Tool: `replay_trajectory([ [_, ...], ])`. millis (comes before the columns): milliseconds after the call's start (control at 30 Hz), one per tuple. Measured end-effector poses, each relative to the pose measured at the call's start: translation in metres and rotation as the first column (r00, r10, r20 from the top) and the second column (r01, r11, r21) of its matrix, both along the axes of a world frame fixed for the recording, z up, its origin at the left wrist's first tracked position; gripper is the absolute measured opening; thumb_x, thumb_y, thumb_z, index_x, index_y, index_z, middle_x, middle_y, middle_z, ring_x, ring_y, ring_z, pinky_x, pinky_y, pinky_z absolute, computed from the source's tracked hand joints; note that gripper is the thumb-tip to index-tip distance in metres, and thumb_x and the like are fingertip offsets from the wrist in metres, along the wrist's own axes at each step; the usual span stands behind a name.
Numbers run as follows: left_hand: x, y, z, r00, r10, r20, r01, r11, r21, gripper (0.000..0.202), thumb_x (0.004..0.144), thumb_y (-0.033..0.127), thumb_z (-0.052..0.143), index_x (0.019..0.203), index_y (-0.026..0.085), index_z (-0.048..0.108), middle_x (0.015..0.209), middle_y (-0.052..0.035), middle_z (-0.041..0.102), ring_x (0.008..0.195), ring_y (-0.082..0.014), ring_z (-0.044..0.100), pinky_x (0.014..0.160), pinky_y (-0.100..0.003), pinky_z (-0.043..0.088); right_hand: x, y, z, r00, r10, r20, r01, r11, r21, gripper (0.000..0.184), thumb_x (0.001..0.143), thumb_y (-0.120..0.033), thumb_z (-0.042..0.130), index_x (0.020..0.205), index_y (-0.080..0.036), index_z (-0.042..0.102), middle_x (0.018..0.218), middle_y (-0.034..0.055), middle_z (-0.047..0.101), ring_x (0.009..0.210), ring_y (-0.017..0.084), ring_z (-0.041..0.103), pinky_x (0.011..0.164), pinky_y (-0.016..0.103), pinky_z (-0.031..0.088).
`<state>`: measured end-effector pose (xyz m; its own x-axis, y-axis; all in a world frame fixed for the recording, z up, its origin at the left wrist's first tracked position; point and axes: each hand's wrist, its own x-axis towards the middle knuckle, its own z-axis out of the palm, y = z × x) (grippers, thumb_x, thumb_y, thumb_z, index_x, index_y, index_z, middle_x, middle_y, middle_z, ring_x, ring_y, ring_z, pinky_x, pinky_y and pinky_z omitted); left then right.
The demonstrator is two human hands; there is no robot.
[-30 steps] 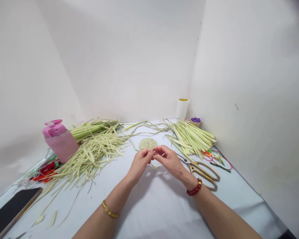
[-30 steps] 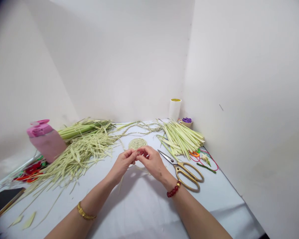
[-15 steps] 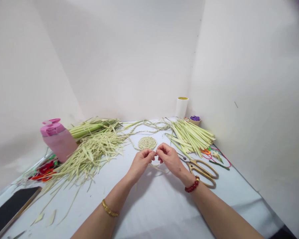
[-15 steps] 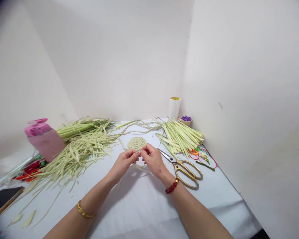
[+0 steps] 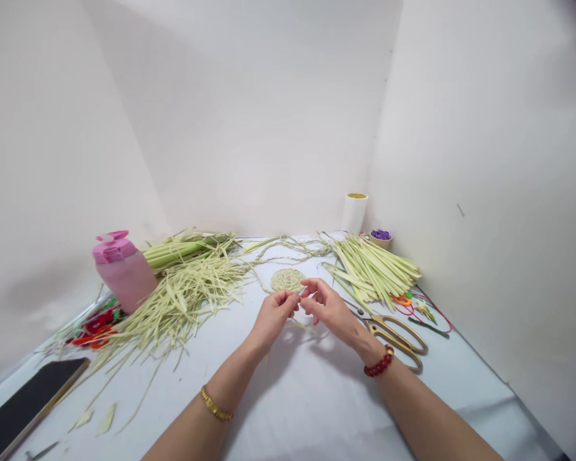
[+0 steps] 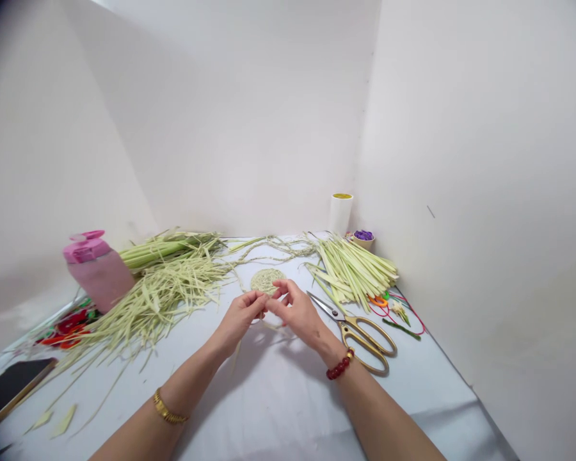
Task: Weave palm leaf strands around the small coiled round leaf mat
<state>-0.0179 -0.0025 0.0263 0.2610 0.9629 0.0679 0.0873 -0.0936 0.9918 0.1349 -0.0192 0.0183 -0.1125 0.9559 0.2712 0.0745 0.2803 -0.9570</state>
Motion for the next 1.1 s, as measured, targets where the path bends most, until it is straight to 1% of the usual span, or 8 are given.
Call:
replay_trajectory([
  [100,-0.001,0.0,-0.001,0.999,-0.045,0.002,0.045,0.999,0.012,0.028,0.076,0.043,0.057,0.068,0.015,0.056,0.059,0.0037,0.048,0.057,-0.0097,0.041,0.058,-0.023,0.032,0.0,-0.001,0.001,0.99,-0.01,0.142,-0.006,0.994,0.113,0.043,0.074,-0.03,0.066,0.116,-0.024,0.058,0.095,0.0033,0.061,0.071,0.013,0.055,0.06,0.025,0.048],
  [200,-0.002,0.001,-0.002,0.995,-0.083,-0.048,0.085,0.996,0.031,0.027,0.077,0.04,0.056,0.067,0.015,0.056,0.062,0.0026,0.05,0.059,-0.0101,0.041,0.06,-0.023,0.032,0.001,-0.001,-0.001,0.984,-0.029,0.178,0.005,0.991,0.136,0.017,0.08,-0.027,0.057,0.091,-0.022,0.068,0.083,0.0022,0.063,0.065,0.013,0.055,0.054,0.023,0.046],
  [367,-0.003,0.001,-0.002,0.992,-0.083,-0.096,0.086,0.996,0.023,0.028,0.076,0.041,0.057,0.065,0.015,0.058,0.06,0.0025,0.049,0.059,-0.0107,0.043,0.059,-0.023,0.033,0.004,0.0,-0.001,0.965,-0.13,0.23,0.097,0.984,0.15,0.015,0.08,-0.023,0.053,0.068,-0.02,0.062,0.063,-0.0012,0.059,0.054,0.011,0.052,0.05,0.022,0.042],
  [533,-0.009,0.004,0.002,0.98,-0.197,-0.017,0.195,0.976,-0.093,0.033,0.079,0.047,0.054,0.08,0.015,0.063,0.055,0.0055,0.044,0.053,-0.0086,0.04,0.064,-0.024,0.04,0.01,0.004,0.004,0.975,-0.201,0.097,0.193,0.978,0.08,0.012,0.081,-0.026,0.049,0.072,-0.02,0.053,0.061,-0.0032,0.053,0.052,0.011,0.051,0.045,0.02,0.042],
  [633,-0.018,0.011,0.004,0.986,-0.133,-0.104,0.124,0.989,-0.081,0.036,0.077,0.05,0.054,0.08,0.016,0.064,0.051,0.008,0.033,0.047,-0.0072,0.028,0.052,-0.021,0.033,0.015,0.008,0.002,0.972,-0.234,-0.009,0.234,0.972,0.033,0.012,0.081,-0.028,0.05,0.072,-0.02,0.051,0.059,-0.0035,0.053,0.05,0.01,0.05,0.045,0.02,0.043],
  [733,-0.028,0.02,0.003,0.972,-0.023,-0.234,0.029,0.999,0.025,0.038,0.077,0.051,0.052,0.081,0.016,0.067,0.053,0.007,0.035,0.048,-0.0075,0.025,0.048,-0.02,0.023,0.018,0.013,-0.003,0.961,-0.267,-0.071,0.267,0.964,-0.021,0.014,0.08,-0.03,0.05,0.071,-0.019,0.051,0.055,-0.0037,0.054,0.045,0.009,0.048,0.044,0.021,0.042],
  [1000,-0.044,0.039,-0.014,0.892,0.188,-0.41,-0.134,0.979,0.156,0.037,0.076,0.045,0.047,0.075,0.015,0.068,0.05,0.0052,0.04,0.049,-0.0108,0.033,0.051,-0.023,0.024,0.023,0.021,-0.016,0.907,-0.302,-0.295,0.217,0.933,-0.288,0.015,0.071,-0.03,0.058,0.066,-0.017,0.052,0.053,-0.0037,0.053,0.042,0.007,0.046,0.041,0.019,0.039],
  [1100,-0.048,0.043,-0.017,0.83,0.261,-0.492,-0.182,0.962,0.204,0.03,0.074,0.04,0.049,0.071,0.017,0.067,0.052,0.003,0.05,0.053,-0.0131,0.043,0.053,-0.024,0.027,0.02,0.022,-0.019,0.897,-0.299,-0.326,0.19,0.925,-0.328,0.017,0.066,-0.03,0.062,0.066,-0.017,0.053,0.06,-0.0019,0.057,0.045,0.007,0.048,0.039,0.018,0.037],
])
